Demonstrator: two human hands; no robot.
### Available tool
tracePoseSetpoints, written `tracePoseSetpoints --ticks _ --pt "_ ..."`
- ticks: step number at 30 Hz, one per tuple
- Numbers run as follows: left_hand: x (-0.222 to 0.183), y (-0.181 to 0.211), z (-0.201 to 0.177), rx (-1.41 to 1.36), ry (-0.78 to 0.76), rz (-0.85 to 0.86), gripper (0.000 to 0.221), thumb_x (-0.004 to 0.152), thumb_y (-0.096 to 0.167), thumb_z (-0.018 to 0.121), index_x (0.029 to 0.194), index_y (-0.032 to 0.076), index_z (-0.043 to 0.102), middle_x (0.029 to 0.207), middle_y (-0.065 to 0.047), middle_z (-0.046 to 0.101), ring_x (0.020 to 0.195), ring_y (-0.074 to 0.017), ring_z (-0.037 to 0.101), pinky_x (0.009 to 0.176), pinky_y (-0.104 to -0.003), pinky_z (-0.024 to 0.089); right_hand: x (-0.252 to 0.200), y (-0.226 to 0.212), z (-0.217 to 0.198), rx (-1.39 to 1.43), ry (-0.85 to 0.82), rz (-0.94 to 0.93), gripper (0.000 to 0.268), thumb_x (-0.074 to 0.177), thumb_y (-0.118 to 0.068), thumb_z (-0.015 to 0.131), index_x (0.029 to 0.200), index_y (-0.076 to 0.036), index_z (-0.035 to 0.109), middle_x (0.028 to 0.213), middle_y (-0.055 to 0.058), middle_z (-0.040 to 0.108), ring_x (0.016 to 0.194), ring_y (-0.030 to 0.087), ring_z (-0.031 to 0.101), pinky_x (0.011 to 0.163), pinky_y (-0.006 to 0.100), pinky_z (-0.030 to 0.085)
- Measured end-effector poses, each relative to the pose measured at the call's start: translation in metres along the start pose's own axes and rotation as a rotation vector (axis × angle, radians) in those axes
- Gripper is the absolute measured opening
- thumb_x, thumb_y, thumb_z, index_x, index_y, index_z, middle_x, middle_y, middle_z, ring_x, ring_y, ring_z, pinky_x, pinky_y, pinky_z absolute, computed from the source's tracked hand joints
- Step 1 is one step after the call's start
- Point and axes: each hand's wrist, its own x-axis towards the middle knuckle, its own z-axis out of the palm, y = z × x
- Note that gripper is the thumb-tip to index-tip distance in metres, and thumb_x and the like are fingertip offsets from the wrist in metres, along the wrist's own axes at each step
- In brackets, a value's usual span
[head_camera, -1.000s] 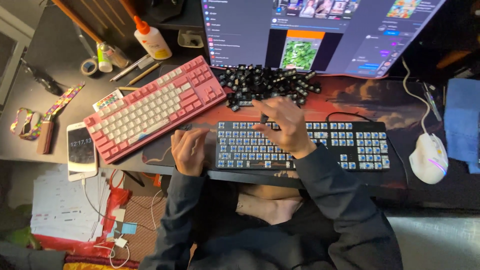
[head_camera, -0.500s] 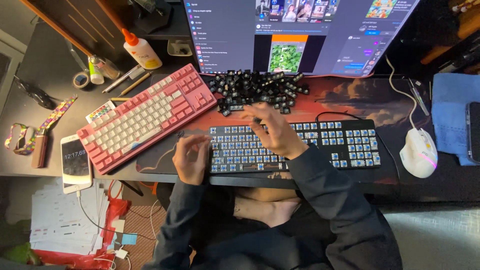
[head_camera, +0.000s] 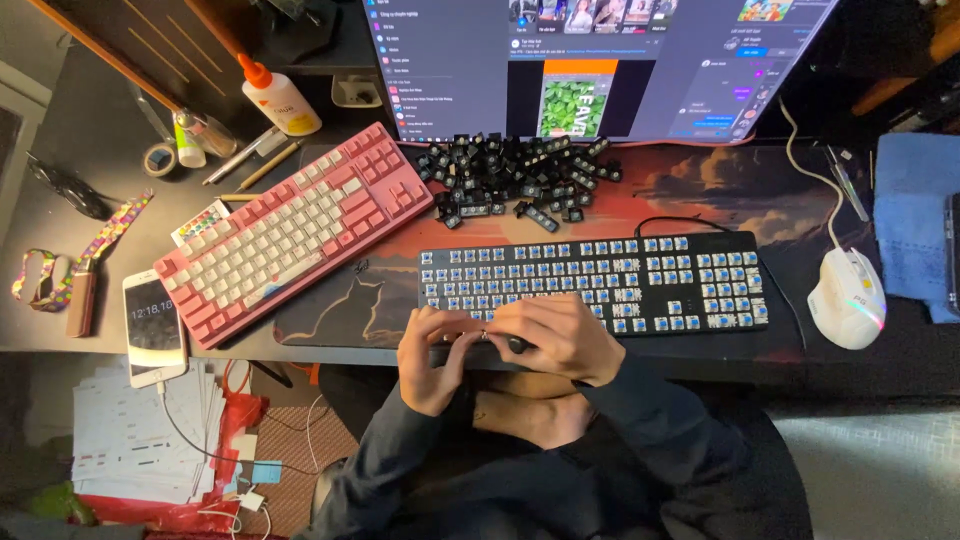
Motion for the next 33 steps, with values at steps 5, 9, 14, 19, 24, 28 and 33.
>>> tracePoseSetpoints --ticks 5,9,14,19,24,28,33 --pt "0.001 0.0 0.005 0.012 -0.033 0.041 0.038 0.097 -0.009 0.094 0.132 -0.004 0.08 0.105 -0.009 0.093 0.071 -0.0255 0.063 0.074 -0.035 0.064 -0.011 -0.006 -0.001 -0.092 0.039 0.003 0.007 0.113 -0.013 0.084 0.117 -0.009 0.088 0.104 0.008 0.089 0.075 0.028 0.084 0.067 0.034 0.071" --pt "0.002 -0.002 0.005 -0.003 -0.057 0.057 0.036 0.098 -0.003 0.096 0.132 0.001 0.084 0.108 -0.003 0.095 0.073 -0.0235 0.063 0.075 -0.034 0.055 -0.014 -0.007 -0.005 -0.185 0.025 -0.007 0.007 0.113 -0.017 0.084 0.116 -0.012 0.088 0.106 0.005 0.089 0.078 0.024 0.085 0.07 0.032 0.071" --pt "0.022 -0.008 -0.008 0.157 -0.127 0.092 0.033 0.099 0.006 0.098 0.13 0.007 0.087 0.114 -0.004 0.091 0.084 -0.0297 0.069 0.082 -0.041 0.054 -0.021 0.013 -0.04 -0.229 -0.027 0.066 0.009 0.111 -0.023 0.088 0.113 -0.014 0.087 0.104 0.004 0.089 0.079 0.025 0.085 0.068 0.034 0.069" --pt "0.036 -0.043 -0.034 0.427 -0.108 0.075 0.019 0.111 0.005 0.086 0.13 0.009 0.082 0.123 -0.007 0.085 0.097 -0.035 0.066 0.089 -0.046 0.05 -0.023 0.051 -0.093 -0.347 -0.164 0.389 0.012 0.118 -0.025 0.086 0.114 -0.014 0.086 0.108 0.005 0.09 0.083 0.028 0.087 0.069 0.037 0.068" --pt "0.022 -0.079 -0.039 0.556 -0.161 -0.123 0.02 0.119 0.016 0.079 0.139 0.015 0.079 0.138 -0.005 0.077 0.121 -0.0348 0.069 0.093 -0.047 0.055 -0.028 0.078 -0.092 -0.278 -0.339 0.652 0.022 0.121 -0.03 0.077 0.122 -0.011 0.089 0.131 0.008 0.091 0.083 0.038 0.089 0.071 0.045 0.069" --pt "0.023 -0.072 -0.04 0.567 -0.204 -0.169 0.021 0.122 0.016 0.075 0.142 0.011 0.077 0.137 -0.008 0.075 0.12 -0.0324 0.066 0.091 -0.045 0.053 -0.035 0.092 -0.086 -0.319 -0.419 0.653 0.028 0.123 -0.037 0.075 0.125 -0.012 0.087 0.136 0.004 0.087 0.069 0.031 0.083 0.068 0.041 0.068" --pt "0.017 -0.08 -0.04 0.598 -0.204 -0.165 0.024 0.119 0.02 0.077 0.143 0.019 0.078 0.134 0.0 0.077 0.121 -0.0257 0.065 0.092 -0.041 0.052 -0.036 0.103 -0.081 -0.374 -0.515 0.642 0.033 0.123 -0.038 0.073 0.125 -0.008 0.087 0.135 0.005 0.086 0.053 0.026 0.072 0.063 0.042 0.063"
